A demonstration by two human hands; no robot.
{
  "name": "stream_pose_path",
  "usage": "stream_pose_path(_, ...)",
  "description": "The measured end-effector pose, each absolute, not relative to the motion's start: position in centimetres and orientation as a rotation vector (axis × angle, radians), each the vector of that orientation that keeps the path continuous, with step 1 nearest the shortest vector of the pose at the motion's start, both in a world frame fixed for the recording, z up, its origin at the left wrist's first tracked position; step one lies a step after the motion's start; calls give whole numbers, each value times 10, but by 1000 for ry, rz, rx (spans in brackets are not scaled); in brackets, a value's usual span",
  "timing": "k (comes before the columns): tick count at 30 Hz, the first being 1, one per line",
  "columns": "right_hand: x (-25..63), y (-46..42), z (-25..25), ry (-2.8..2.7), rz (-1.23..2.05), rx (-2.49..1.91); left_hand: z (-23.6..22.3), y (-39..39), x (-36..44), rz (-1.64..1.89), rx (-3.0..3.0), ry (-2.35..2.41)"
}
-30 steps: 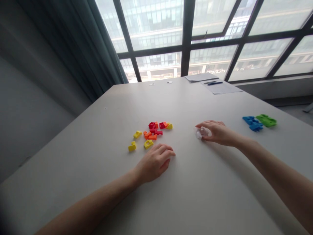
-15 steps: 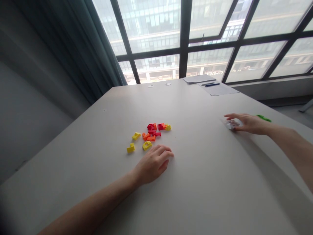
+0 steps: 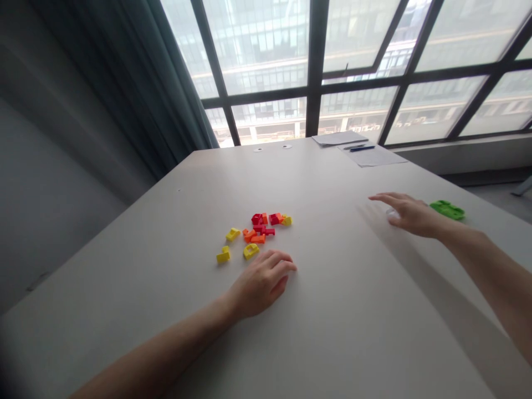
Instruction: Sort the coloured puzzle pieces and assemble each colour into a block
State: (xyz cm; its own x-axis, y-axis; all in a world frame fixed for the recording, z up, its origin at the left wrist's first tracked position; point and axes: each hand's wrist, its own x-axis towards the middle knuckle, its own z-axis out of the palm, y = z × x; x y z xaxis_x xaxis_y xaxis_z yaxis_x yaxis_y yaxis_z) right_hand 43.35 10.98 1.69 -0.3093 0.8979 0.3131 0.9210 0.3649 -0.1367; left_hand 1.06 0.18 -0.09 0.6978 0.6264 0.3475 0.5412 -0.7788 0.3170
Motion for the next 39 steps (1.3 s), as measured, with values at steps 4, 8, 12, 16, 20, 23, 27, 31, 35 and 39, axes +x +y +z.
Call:
stream_pose_path(4,357,97,15,-2369,53,-1305,0,2,11,658,2713,947)
stream_pose_path(8,292,84,-5,-2313,34,-1297,0,2,10,648,2710,957)
stream_pose_path(12,271,78,-24,-2271,20,-1349,0,2,11,661,2723,950)
stream_pose_path(16,275,79,-27,-2282,58,-1403,0,2,11,692,2756,923)
stream_pose_path(20,277,79,-26,-2284,79,-1409,2,7,5,874,2788,1032)
stream_pose_path(23,276,78,-26,-2258,103,-1406,5,16,-4,1067,2654,1366)
stream_pose_path(27,276,78,-26,-2248,105,-1398,10,25,-13,991,2539,1809)
stream_pose_path(31,277,79,-27,-2248,91,-1389,20,25,-14,637,2712,1993)
stream_pose_path(35,277,80,-28,-2253,78,-1380,34,24,-19,406,2819,2007)
stream_pose_path(39,277,79,-28,-2263,81,-1367,37,26,-29,384,2868,1979)
